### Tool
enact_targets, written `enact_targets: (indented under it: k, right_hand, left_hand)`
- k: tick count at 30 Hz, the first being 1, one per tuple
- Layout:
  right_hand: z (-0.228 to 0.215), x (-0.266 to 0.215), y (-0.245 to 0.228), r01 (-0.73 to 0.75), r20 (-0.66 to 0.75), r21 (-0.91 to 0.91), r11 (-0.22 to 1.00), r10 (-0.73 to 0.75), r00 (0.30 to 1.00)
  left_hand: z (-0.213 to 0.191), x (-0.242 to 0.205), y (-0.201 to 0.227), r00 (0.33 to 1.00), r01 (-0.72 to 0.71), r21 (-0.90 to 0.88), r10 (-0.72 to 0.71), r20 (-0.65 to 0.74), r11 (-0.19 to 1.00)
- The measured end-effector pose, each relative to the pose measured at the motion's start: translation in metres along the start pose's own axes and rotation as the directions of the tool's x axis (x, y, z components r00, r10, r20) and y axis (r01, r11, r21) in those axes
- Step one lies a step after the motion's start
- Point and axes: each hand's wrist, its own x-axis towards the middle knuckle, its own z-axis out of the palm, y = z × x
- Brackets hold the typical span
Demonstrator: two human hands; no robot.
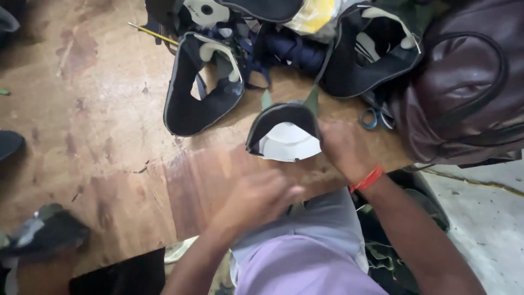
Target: The person assembles and aligns internal lining components into shoe uppers.
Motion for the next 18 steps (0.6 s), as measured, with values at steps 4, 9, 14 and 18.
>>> enact_targets:
  k: [4, 9, 14, 18]
  right_hand:
    - [-0.017, 0.005, -0.025, 0.277, -0.239, 0.093, 0.956, -0.249, 0.939]
    - [-0.041, 0.002, -0.041, -0.683, 0.690, 0.391, 0.617, 0.294, 0.661]
    - [0.022, 0.012, -0.073, 0.040, 0.080, 0.464, 0.885, -0.087, 0.993]
    - [0.098, 0.041, -0.007, 0.175, 0.312, -0.217, 0.960, -0.102, 0.945]
  left_hand:
    - [0.086, 0.002, -0.090, 0.985, 0.028, 0.072, -0.040, 0.170, 0.997]
    - [0.133, 0.023, -0.146, 0.993, 0.121, 0.656, -0.086, -0.084, 0.745]
    - [0.124, 0.015, -0.152, 0.988, 0.153, 0.588, -0.123, -0.091, 0.794]
    - [0.119, 0.011, -0.154, 0.988, 0.154, 0.514, -0.141, -0.065, 0.844]
